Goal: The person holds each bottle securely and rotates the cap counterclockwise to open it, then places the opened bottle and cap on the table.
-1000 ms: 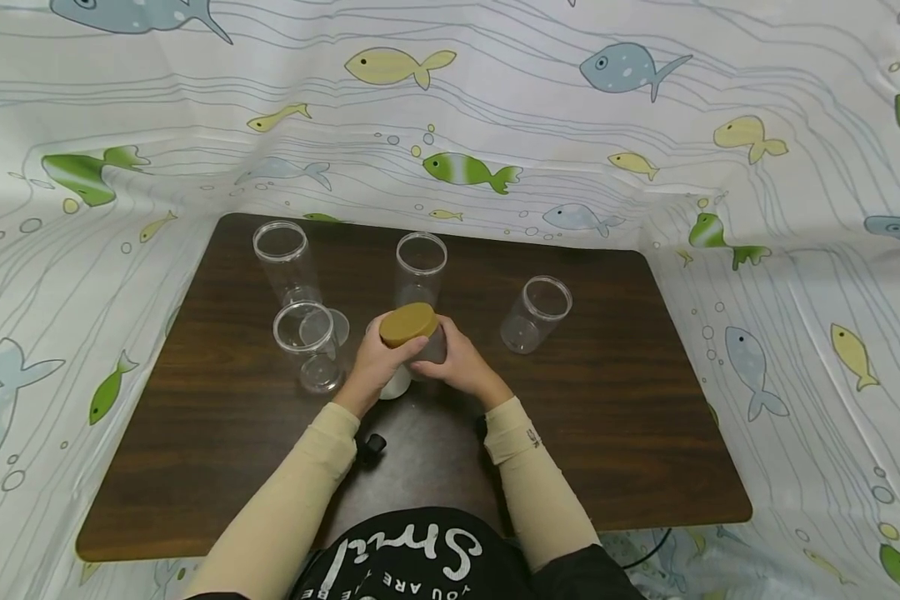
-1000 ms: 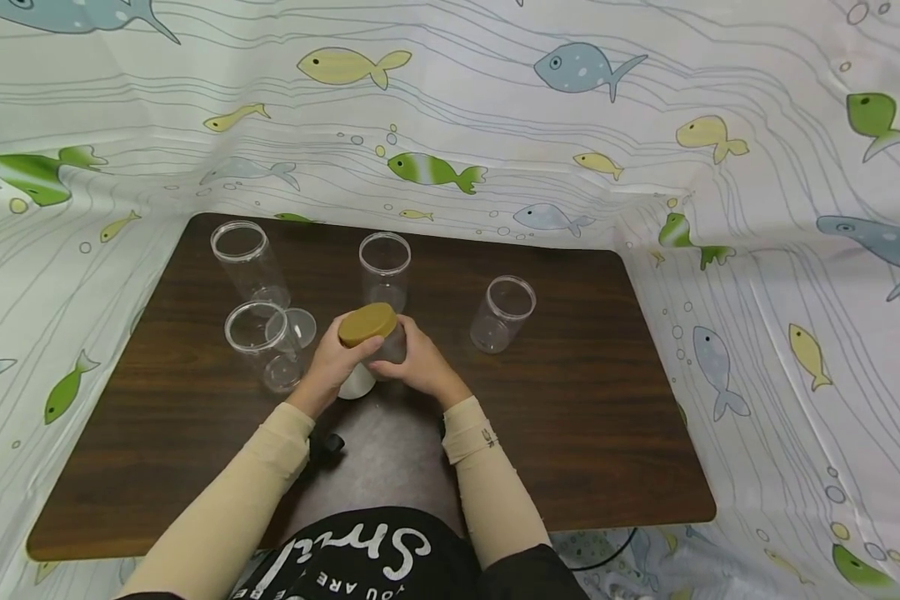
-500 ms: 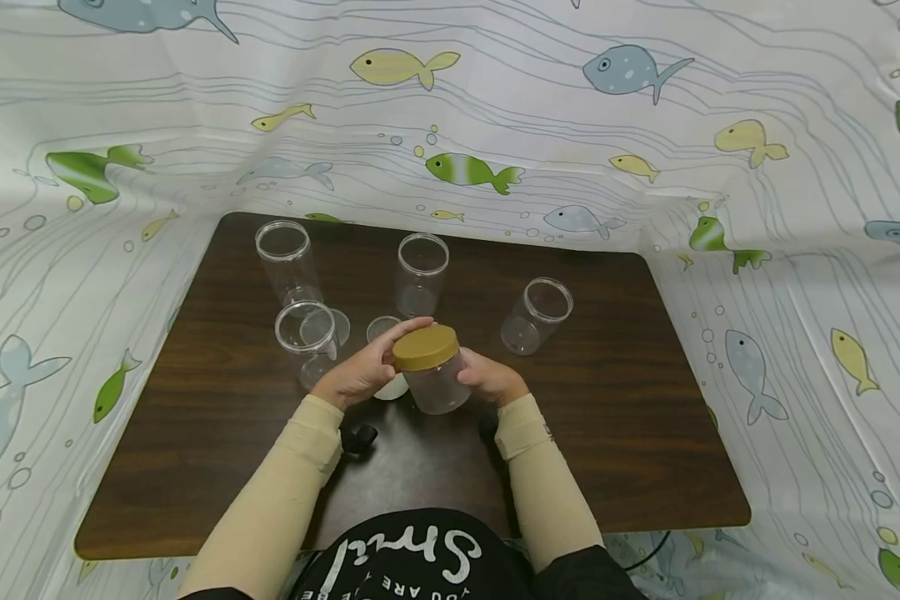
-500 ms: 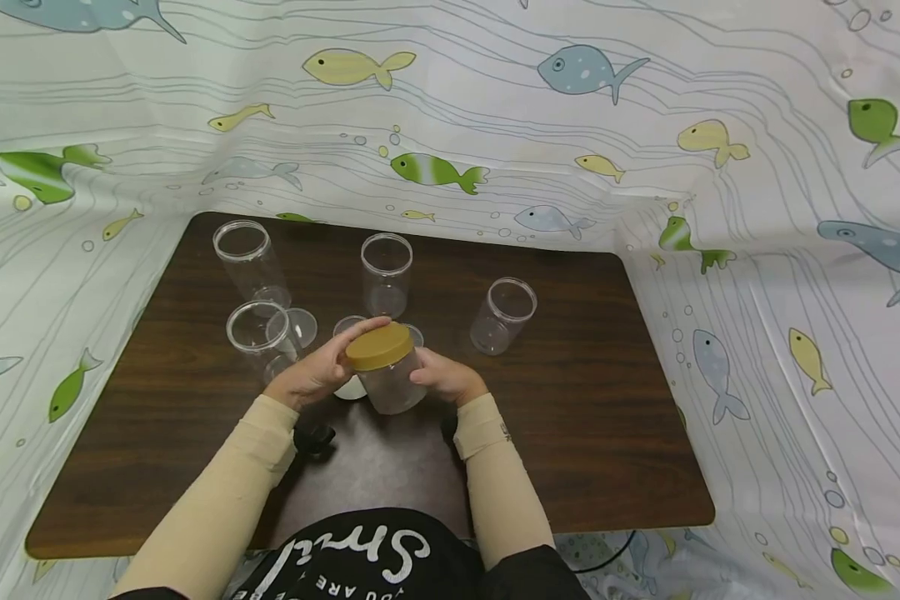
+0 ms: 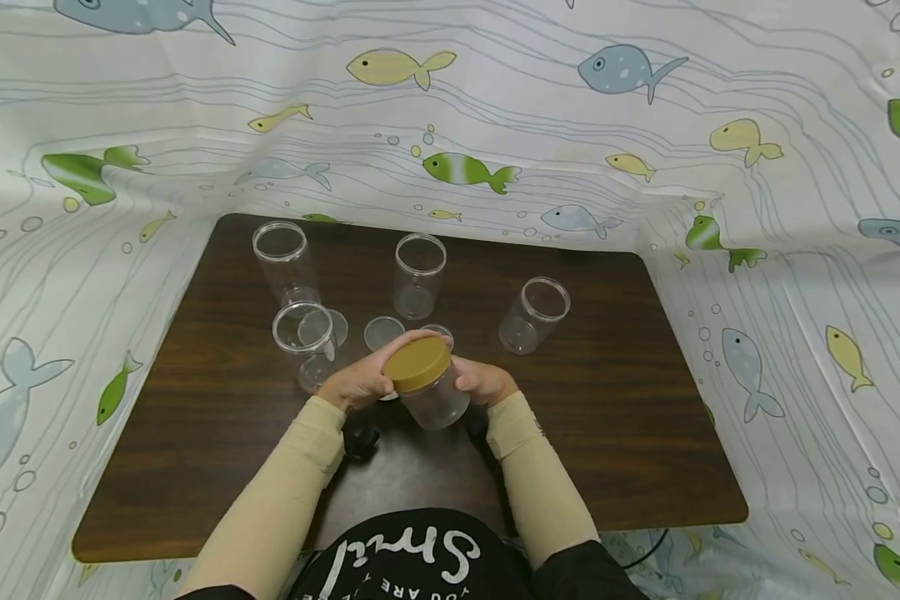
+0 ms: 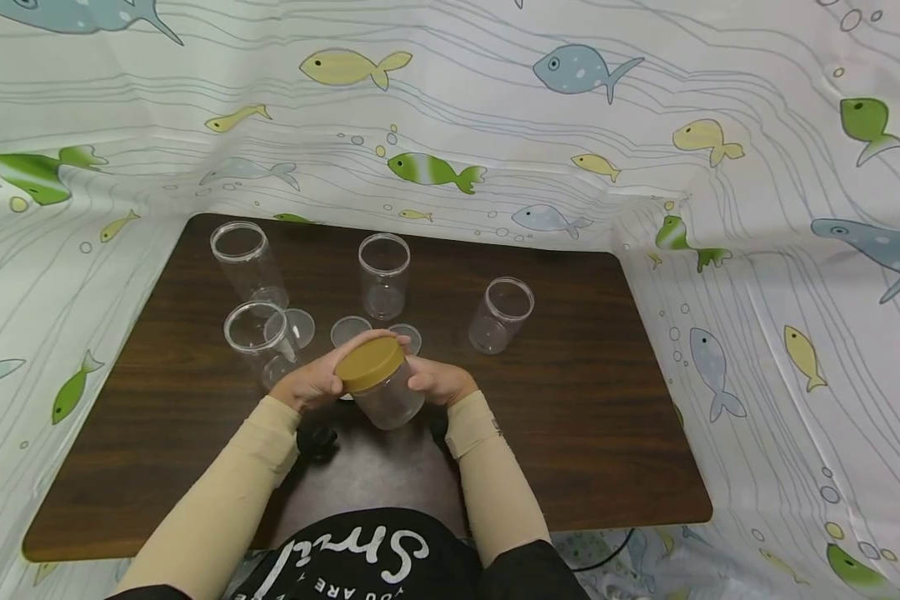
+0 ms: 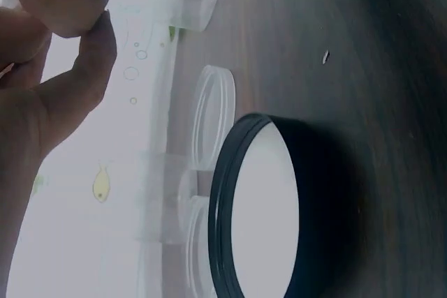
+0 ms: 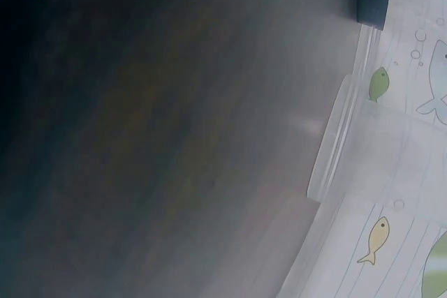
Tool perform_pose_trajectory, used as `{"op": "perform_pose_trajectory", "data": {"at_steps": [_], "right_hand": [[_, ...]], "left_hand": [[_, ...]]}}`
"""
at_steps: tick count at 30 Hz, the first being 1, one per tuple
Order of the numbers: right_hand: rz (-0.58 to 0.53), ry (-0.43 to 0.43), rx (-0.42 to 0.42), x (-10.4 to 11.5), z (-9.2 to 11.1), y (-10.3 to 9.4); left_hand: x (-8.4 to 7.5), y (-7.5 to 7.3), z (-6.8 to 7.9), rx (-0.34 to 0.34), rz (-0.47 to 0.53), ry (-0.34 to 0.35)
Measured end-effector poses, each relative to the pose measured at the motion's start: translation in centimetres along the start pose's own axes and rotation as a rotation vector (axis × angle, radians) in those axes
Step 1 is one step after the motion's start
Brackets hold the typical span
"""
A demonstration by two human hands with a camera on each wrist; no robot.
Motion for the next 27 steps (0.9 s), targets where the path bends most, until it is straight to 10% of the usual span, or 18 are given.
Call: {"op": "perform_pose_trajectory", "data": {"at_steps": [7,16,27], "right_hand": [[0.096,-0.022,-0.160,1.0,-0.1,-0.8],[0.243,-0.044,-0.394,2.7,0.0,-2.3],[0.486,0.022,-0.609,3.3,0.8,-4.0]], "left_hand": [[0.5,-2.5,0.8,-0.270,-0.068,-0.099],[-1.6,-5.6,1.7,-0.595,-0.729,-0.288],[-2.2,-6.0,1.4,-0.603,-1.040,-0.418]]}}
Point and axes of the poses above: each hand's wrist, its own z-axis away from the middle knuckle, its own y-axis out of the palm, x = y × z, the point moved 10 cm from there along -z, towards the middle knuckle, and after that the axes turned 11 degrees about -z, right-handed, at the moved point
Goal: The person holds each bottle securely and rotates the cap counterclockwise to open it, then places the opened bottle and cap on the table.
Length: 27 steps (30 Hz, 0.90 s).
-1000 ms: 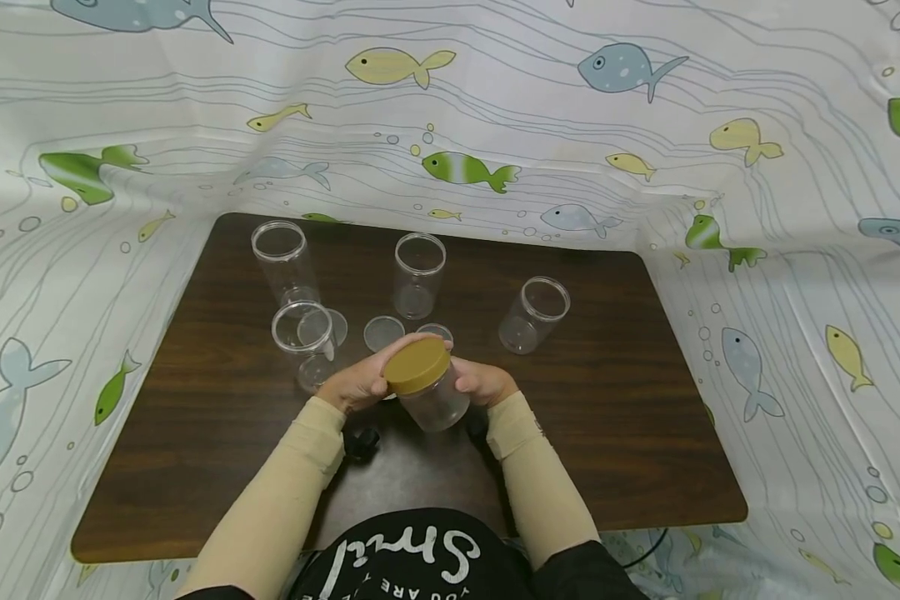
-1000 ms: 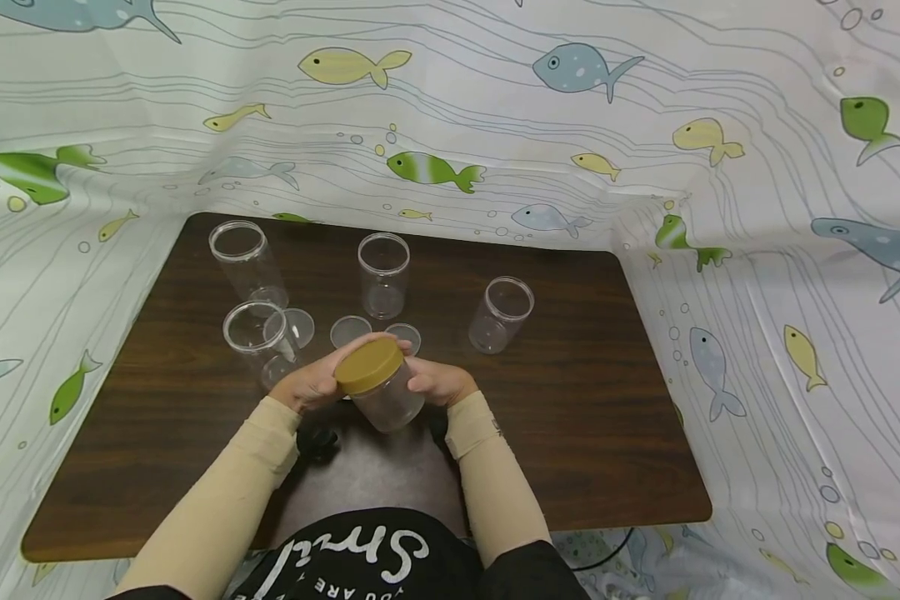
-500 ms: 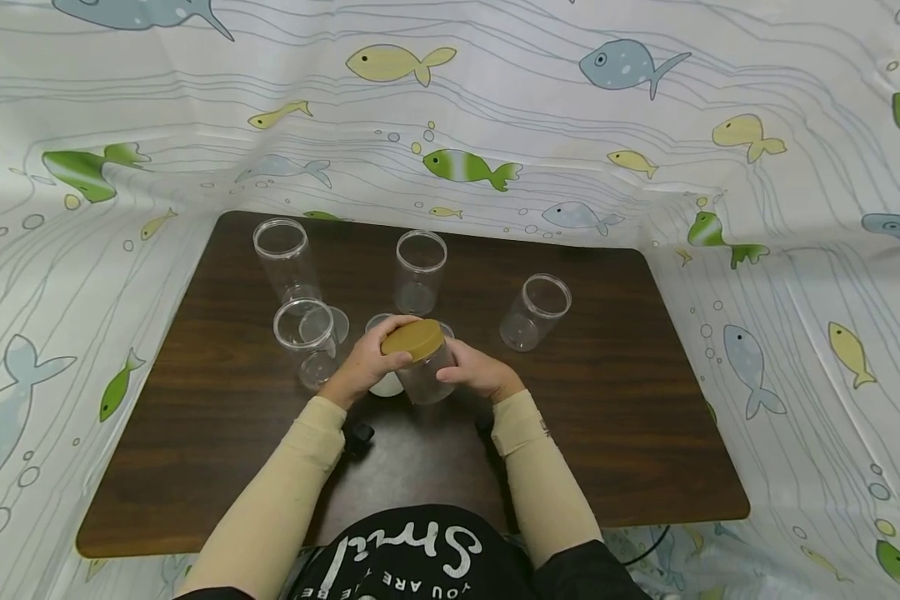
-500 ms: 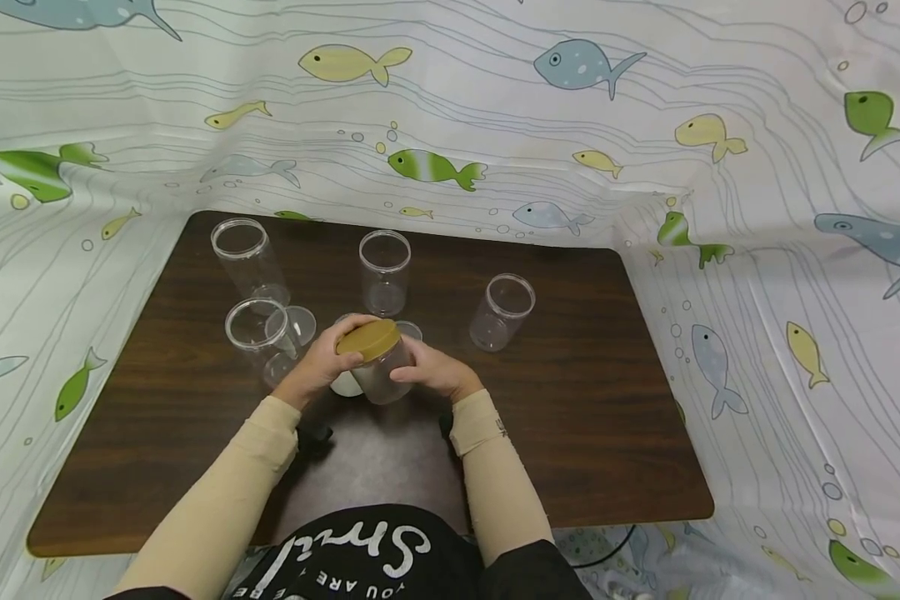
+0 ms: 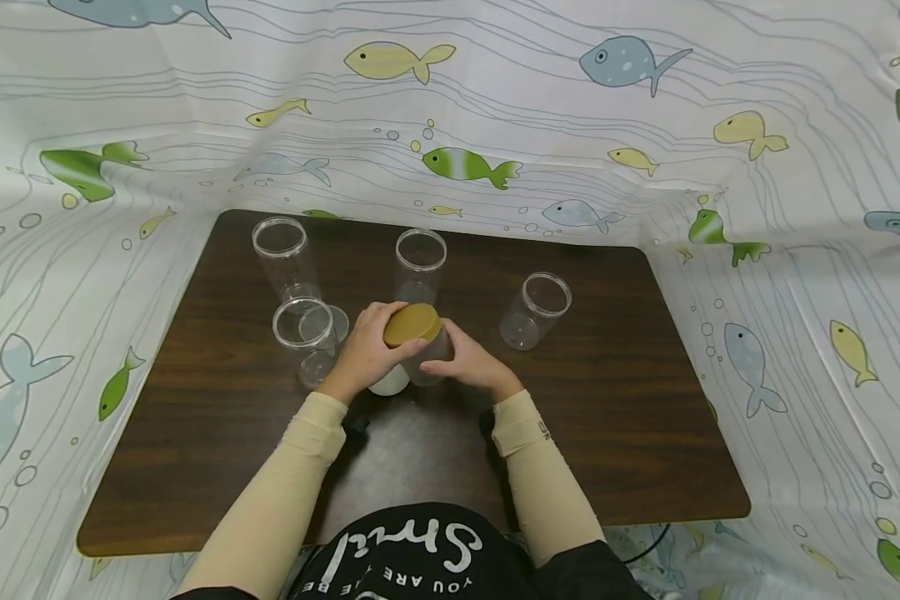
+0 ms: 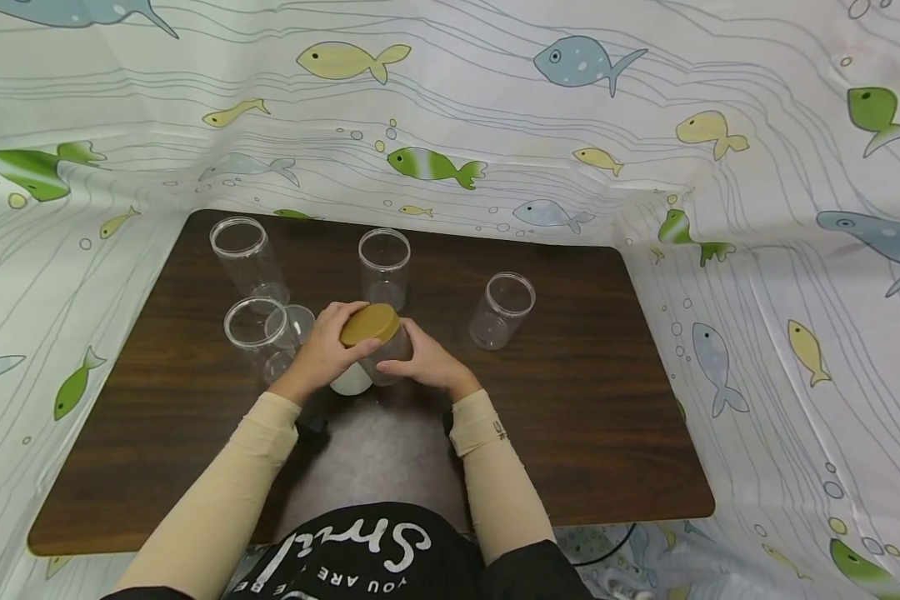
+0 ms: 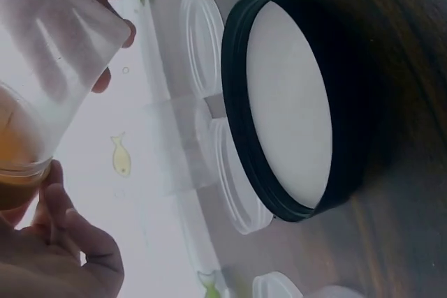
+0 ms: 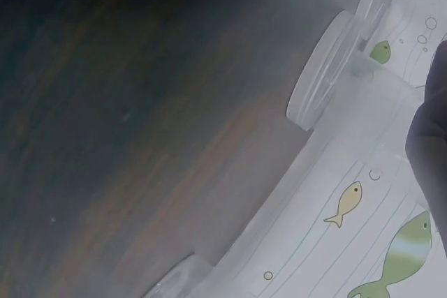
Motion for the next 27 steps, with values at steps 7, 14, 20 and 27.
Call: {"op": "perform_pose_trajectory", "data": {"at_steps": [7,14,20,27], "right_hand": [[0.032,0.029,-0.014,-0.6,0.0,-0.1],[0.109,0.054,-0.041,-0.5,0.1,-0.5],[0.097,0.051,-0.039,-0.6,0.3,-0.9],[0.049,0.020,-0.043,-0.7,0.5,-1.2]], "left_hand": [[0.5,0.4,0.0,0.033,-0.025,-0.035],[1.2,0.2,-0.1,0.000,0.062,-0.076],[3.0,0.9,0.3,0.047,0.328,-0.216],[5.1,2.6,0.7,0.049,0.697,-0.426]]}}
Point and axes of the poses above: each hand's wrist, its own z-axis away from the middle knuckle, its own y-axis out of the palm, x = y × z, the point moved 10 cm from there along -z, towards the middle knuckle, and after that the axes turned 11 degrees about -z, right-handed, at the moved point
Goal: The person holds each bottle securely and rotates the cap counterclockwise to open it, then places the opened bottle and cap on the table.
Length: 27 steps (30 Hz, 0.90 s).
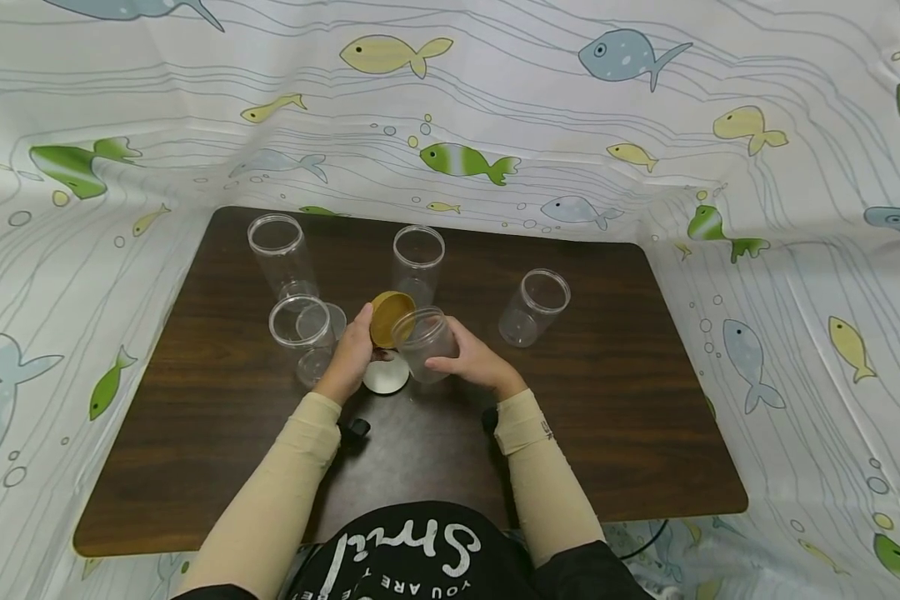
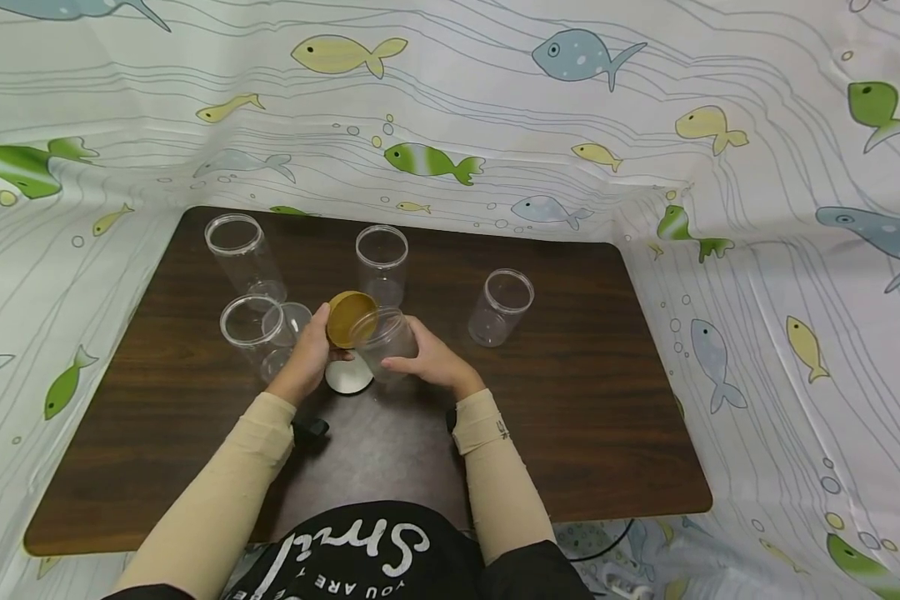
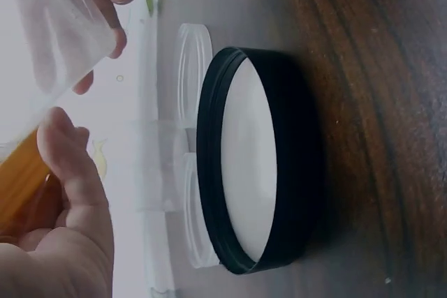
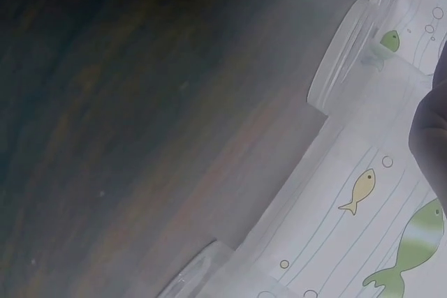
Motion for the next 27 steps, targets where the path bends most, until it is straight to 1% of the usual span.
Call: {"op": "perform_pose_trajectory", "data": {"at_steps": [2,4,7,11,15,16,18,20,22,24,27], "right_hand": [[-0.017,-0.009,0.000,0.1,0.0,0.0],[-0.029,-0.016,0.001,0.2,0.0,0.0],[-0.034,-0.026,-0.002,0.4,0.0,0.0],[-0.068,-0.029,-0.010,1.2,0.2,-0.2],[-0.098,-0.050,-0.050,1.4,0.2,-0.9],[-0.092,-0.060,-0.073,0.9,0.1,-1.4],[-0.077,-0.072,-0.134,0.7,0.3,-2.2],[-0.069,-0.065,-0.205,0.4,0.4,-3.1],[-0.065,-0.043,-0.282,-0.1,0.4,-4.0],[-0.069,0.003,-0.354,-0.7,0.5,-4.8],[-0.088,0.084,-0.422,-1.7,0.3,-5.6]], "left_hand": [[0.5,-0.1,-0.2,-0.019,0.101,-0.038],[0.8,-0.1,-0.2,-0.026,0.164,-0.070],[1.0,0.0,0.0,-0.026,0.180,-0.096],[1.0,0.3,-0.1,-0.001,0.184,-0.071],[1.1,0.2,0.0,-0.007,0.151,-0.040],[1.2,0.2,0.1,-0.012,0.136,-0.040],[1.5,0.1,0.2,-0.024,0.097,-0.046],[1.8,0.1,0.3,-0.033,0.071,-0.056],[2.0,0.2,0.4,-0.035,0.031,-0.062],[2.1,0.2,0.6,-0.040,-0.018,-0.063],[2.3,0.4,0.7,-0.039,-0.087,-0.066]]}}
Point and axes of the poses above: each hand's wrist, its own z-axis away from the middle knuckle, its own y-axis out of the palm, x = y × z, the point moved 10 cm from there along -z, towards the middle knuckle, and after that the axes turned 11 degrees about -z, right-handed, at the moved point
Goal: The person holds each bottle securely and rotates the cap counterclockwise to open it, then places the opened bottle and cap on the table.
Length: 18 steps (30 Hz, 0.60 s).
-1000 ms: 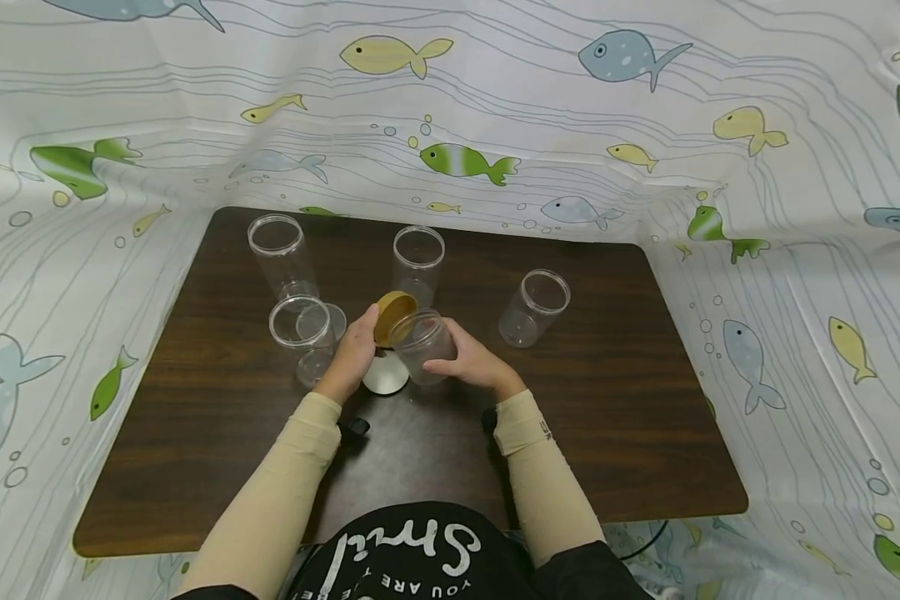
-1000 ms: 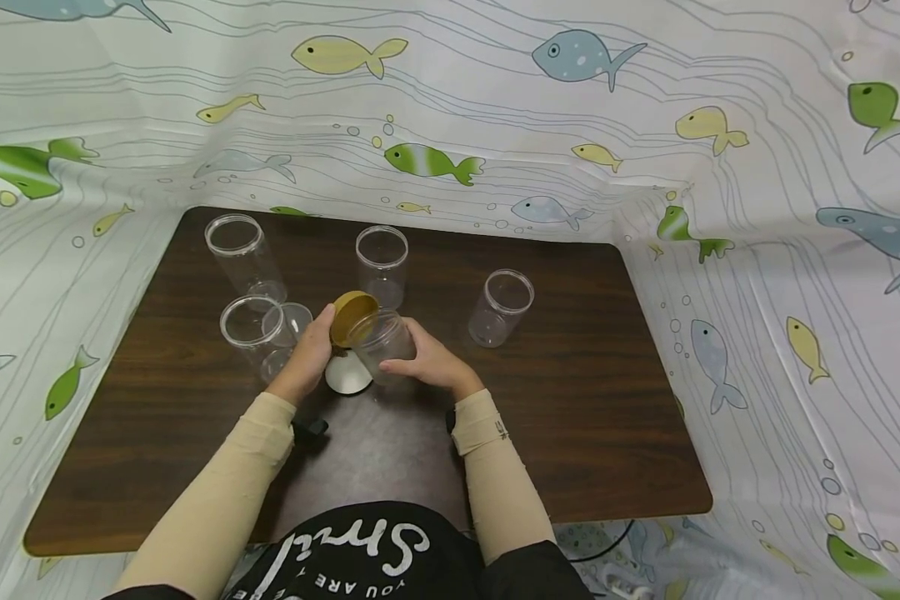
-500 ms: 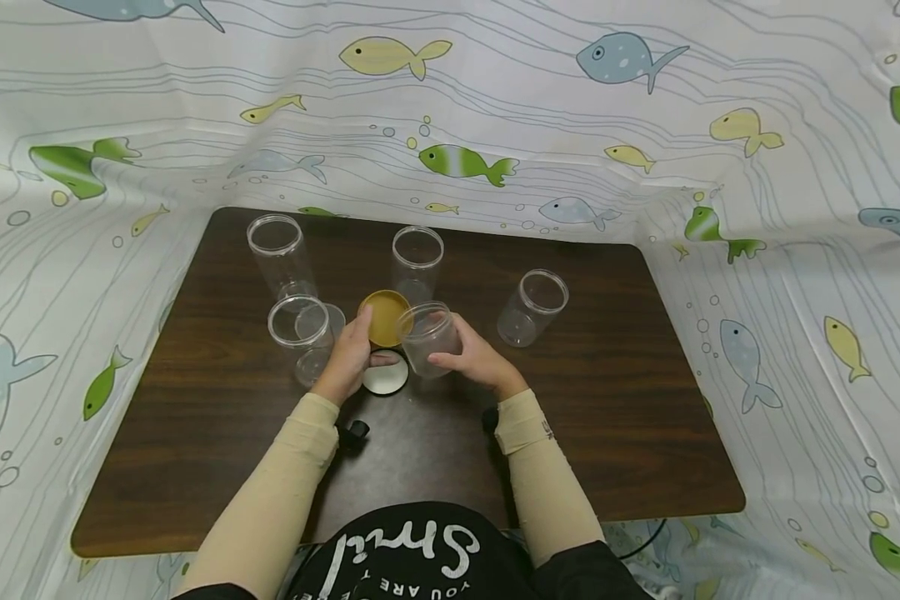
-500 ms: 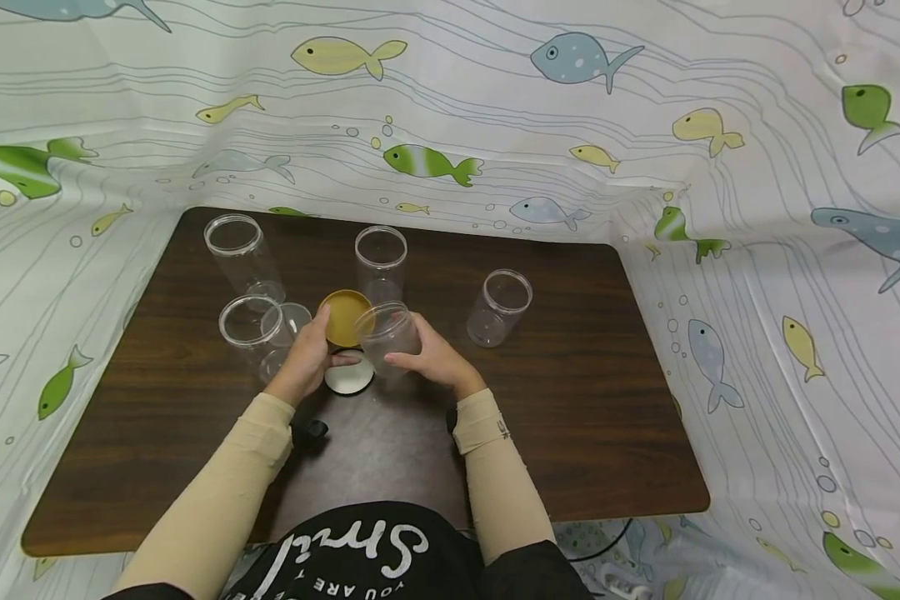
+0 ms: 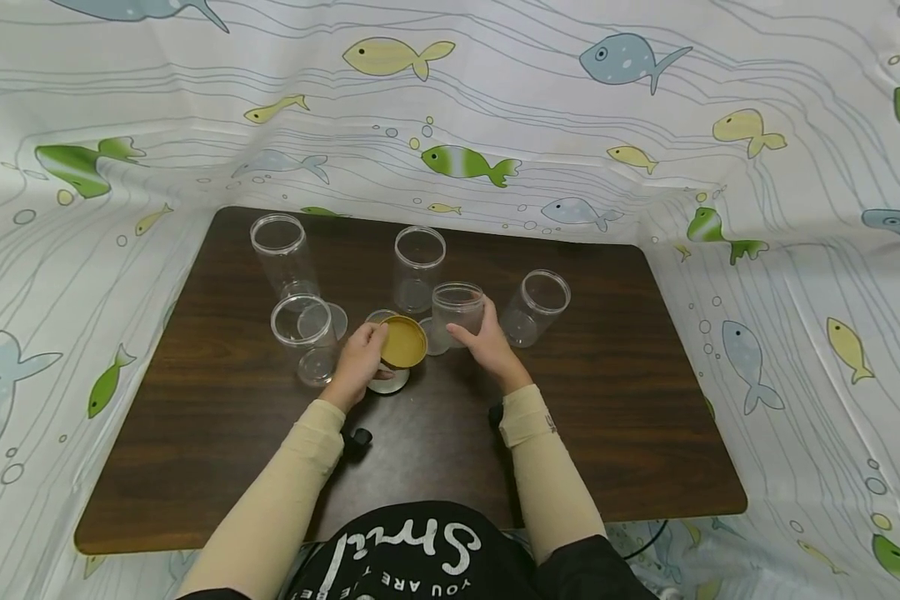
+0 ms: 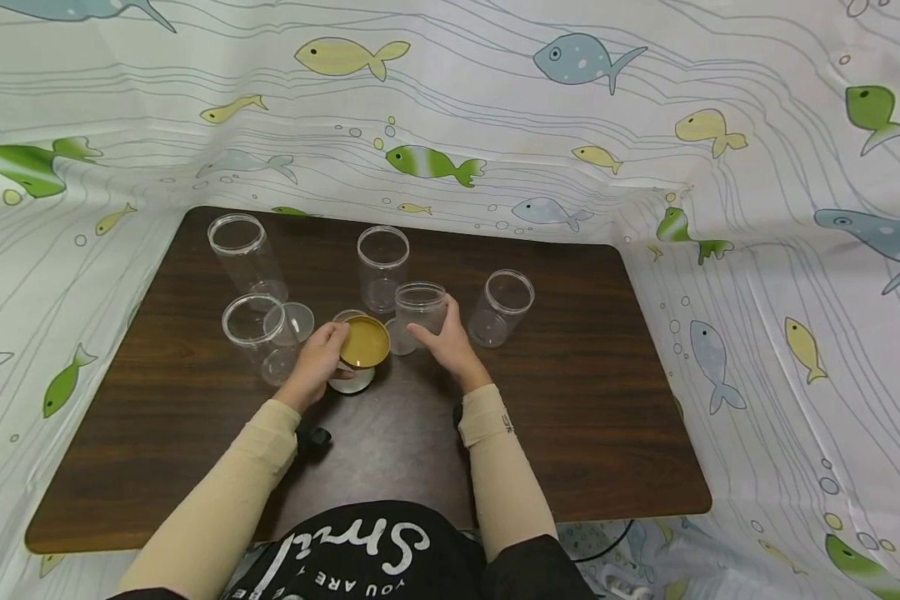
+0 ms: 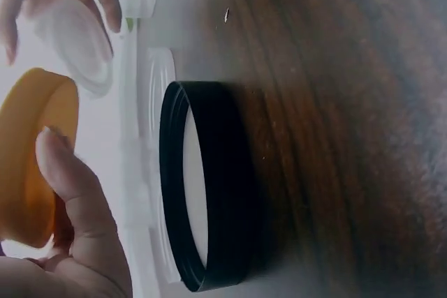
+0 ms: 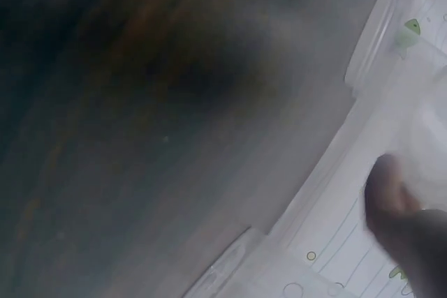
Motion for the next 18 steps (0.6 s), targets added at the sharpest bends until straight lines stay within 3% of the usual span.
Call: {"op": "perform_pose_trajectory", "data": {"at_steps": [3,8,12,18], "right_hand": [[0.010,0.063,-0.039,-0.6,-0.6,-0.4],[0.029,0.104,-0.108,-0.9,-1.7,-1.0],[0.037,0.103,-0.159,-1.0,-2.5,-1.5],[0.141,0.051,-0.234,-0.8,-3.8,-2.2]], "left_hand": [[0.3,0.5,0.1,0.029,-0.047,-0.010],[0.5,1.6,0.6,0.134,-0.085,-0.018],[0.1,2.2,1.1,0.194,-0.088,-0.010],[0.4,3.1,1.3,0.283,-0.084,-0.020]]}}
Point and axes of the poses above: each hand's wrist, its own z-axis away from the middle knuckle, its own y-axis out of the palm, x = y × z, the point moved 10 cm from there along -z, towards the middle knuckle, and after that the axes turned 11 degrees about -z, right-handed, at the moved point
